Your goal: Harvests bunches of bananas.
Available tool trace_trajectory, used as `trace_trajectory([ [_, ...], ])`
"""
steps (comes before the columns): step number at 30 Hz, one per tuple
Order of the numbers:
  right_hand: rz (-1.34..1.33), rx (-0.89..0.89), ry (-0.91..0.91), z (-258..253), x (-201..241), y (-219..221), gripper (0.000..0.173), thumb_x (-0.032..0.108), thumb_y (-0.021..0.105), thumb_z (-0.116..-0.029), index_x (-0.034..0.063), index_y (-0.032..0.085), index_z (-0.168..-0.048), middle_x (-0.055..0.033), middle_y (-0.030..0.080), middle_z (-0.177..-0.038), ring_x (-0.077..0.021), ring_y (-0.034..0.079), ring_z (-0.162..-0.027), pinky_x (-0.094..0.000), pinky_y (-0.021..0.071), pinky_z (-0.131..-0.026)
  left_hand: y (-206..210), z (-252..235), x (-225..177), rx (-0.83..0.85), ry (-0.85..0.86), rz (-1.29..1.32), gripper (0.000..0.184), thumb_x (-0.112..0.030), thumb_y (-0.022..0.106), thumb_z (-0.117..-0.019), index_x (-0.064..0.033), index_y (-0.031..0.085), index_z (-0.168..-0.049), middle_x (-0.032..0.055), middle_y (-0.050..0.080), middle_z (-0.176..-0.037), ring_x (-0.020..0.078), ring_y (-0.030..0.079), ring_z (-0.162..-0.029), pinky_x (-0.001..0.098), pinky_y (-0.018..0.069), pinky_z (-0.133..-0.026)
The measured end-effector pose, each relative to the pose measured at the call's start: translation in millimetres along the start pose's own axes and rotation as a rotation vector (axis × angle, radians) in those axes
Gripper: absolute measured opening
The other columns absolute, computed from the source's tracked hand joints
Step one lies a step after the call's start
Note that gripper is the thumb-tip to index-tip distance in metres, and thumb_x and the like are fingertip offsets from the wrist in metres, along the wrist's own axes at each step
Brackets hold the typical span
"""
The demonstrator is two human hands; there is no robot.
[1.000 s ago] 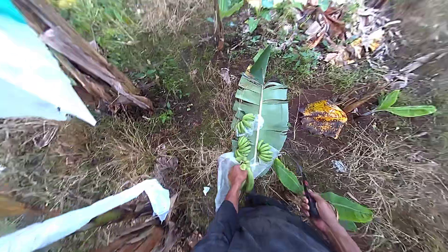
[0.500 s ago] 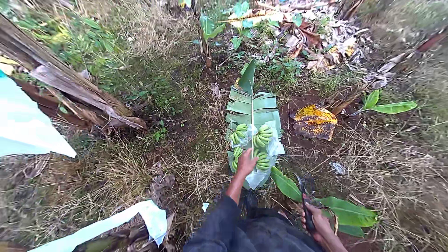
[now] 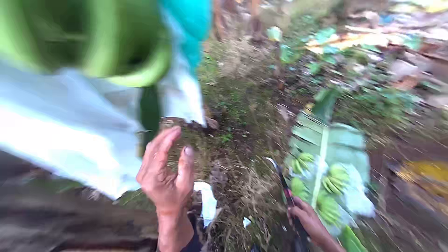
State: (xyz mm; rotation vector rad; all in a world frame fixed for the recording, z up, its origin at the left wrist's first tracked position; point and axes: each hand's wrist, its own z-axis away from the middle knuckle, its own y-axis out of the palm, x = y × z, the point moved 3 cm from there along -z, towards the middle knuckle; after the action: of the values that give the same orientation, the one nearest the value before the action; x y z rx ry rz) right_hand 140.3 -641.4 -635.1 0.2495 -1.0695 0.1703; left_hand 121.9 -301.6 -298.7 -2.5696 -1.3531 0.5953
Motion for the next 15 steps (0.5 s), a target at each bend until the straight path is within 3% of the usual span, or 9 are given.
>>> trace_trajectory([
  [3,0.015,0.175,-0.085,3.8,46.2,75.3,0.045,0.006,0.054,-0.0895,-0.0011,0.046,-0.133,-0.0109,0.064,-0.078,-0.0219,0.063,-0.056,-0.0414,0.0582,-0.053,-60.8,-51.6,-9.3,-0.198,0.132,-0.186,0.035,-0.018,0.063,-0.0984,0.0028,0.065,-0.127,0.0175,0.065,-0.132,0.0277,0.065,-0.121,0.0465,0.0567,-0.101],
  [7,0.015,0.397,-0.343,20.2,86.2,157.1,0.037,0.008,0.051,-0.0906,-0.0027,0.057,-0.126,-0.0031,0.062,-0.070,-0.0158,0.059,-0.055,-0.0381,0.0549,-0.053,-102.0,-96.1,-10.9,-0.246,0.044,-0.353,0.057,-0.026,0.065,-0.0987,-0.0015,0.049,-0.147,0.0174,0.048,-0.150,0.0242,0.055,-0.132,0.0399,0.0554,-0.102],
  [9,0.002,0.491,-0.466,25.7,103.6,189.8,0.037,0.012,0.049,-0.0943,-0.0019,0.057,-0.128,-0.0046,0.062,-0.072,-0.0176,0.061,-0.058,-0.0392,0.0559,-0.054,-106.1,-116.4,-6.6,-0.218,0.010,-0.394,0.071,-0.036,0.070,-0.0964,-0.0026,0.043,-0.153,0.0202,0.043,-0.154,0.0260,0.052,-0.135,0.0403,0.0540,-0.102],
  [11,0.011,0.516,-0.565,26.9,121.6,219.3,0.039,0.015,0.047,-0.0978,-0.0024,0.057,-0.131,-0.0081,0.064,-0.075,-0.0209,0.063,-0.059,-0.0407,0.0571,-0.054,-98.8,-136.3,1.1,-0.178,0.015,-0.437,0.079,-0.045,0.075,-0.0903,-0.0010,0.047,-0.150,0.0239,0.049,-0.148,0.0307,0.054,-0.133,0.0449,0.0523,-0.104],
  [13,0.052,0.488,-0.659,26.2,140.7,247.1,0.038,0.020,0.048,-0.1000,-0.0009,0.057,-0.131,-0.0086,0.066,-0.077,-0.0218,0.064,-0.059,-0.0410,0.0580,-0.054,-81.4,-142.0,0.1,-0.099,-0.026,-0.516,0.078,-0.046,0.079,-0.0874,-0.0030,0.051,-0.146,0.0216,0.054,-0.142,0.0342,0.055,-0.129,0.0492,0.0500,-0.105],
  [15,0.093,0.449,-0.745,25.3,161.6,274.4,0.038,0.026,0.050,-0.1007,0.0010,0.057,-0.129,-0.0070,0.067,-0.076,-0.0212,0.065,-0.060,-0.0407,0.0593,-0.054,-64.9,-144.2,-1.0,-0.090,0.014,-0.574,0.065,-0.040,0.080,-0.0875,-0.0026,0.056,-0.136,0.0202,0.059,-0.132,0.0354,0.059,-0.121,0.0494,0.0527,-0.099],
])
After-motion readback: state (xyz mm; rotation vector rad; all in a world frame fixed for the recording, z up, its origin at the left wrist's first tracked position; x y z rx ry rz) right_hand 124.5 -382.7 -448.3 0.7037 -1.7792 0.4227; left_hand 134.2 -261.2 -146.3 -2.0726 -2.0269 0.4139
